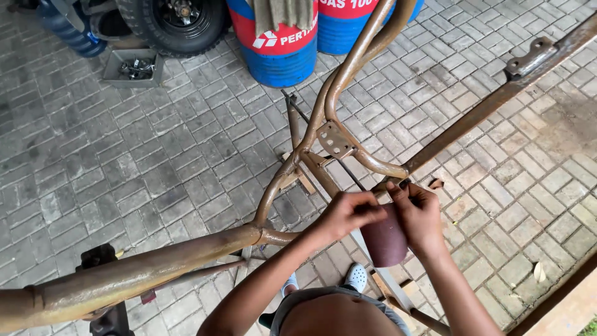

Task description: The person uses a piece of sandpaper to smooth the surface of a rusty metal frame. They rub the sandpaper back and forth along the curved bars and joints of the structure, focusing on removing rust and smoothing the metal.

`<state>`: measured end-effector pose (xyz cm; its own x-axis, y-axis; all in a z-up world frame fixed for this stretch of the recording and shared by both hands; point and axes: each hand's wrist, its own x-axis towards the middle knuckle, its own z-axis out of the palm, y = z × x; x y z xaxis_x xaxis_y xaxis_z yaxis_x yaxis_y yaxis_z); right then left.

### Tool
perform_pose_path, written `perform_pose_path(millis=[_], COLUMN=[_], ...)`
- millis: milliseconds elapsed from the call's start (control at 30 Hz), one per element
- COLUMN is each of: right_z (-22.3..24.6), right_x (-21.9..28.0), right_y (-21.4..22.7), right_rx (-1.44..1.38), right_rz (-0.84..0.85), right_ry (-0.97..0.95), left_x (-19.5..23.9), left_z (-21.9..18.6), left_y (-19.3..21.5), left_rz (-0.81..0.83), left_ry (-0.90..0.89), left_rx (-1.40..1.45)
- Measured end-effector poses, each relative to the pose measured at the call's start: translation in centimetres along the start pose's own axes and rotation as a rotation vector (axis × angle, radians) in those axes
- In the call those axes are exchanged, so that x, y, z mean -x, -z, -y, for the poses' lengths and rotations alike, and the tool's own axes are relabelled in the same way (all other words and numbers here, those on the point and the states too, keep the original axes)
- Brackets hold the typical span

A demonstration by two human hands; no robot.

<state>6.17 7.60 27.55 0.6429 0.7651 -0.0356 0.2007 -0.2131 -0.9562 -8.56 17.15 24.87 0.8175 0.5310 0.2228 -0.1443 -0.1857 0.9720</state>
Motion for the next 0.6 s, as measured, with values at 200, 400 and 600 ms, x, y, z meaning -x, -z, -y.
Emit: perform_pose_path(millis=[200,400,600], right_z=[0.8,-2.0,-0.5], right_x=[1.3,0.6,0.9], right_y=[-5.2,-7.2,-6.2], right_rx=[-0.185,-0.232,0.058], right_rz=[-0.138,-0.186,0.263], right_ry=[0.13,0.146,0.17], left_x=[1.9,4.0,4.1], left_z=[0.0,1.0,0.6], left_y=[1.0,4.0,6.1], left_rz=[-0.334,-0.193,-0.289], left_ry=[0.622,0.542,0.152], left_rx=[0.768,0.616,0.05])
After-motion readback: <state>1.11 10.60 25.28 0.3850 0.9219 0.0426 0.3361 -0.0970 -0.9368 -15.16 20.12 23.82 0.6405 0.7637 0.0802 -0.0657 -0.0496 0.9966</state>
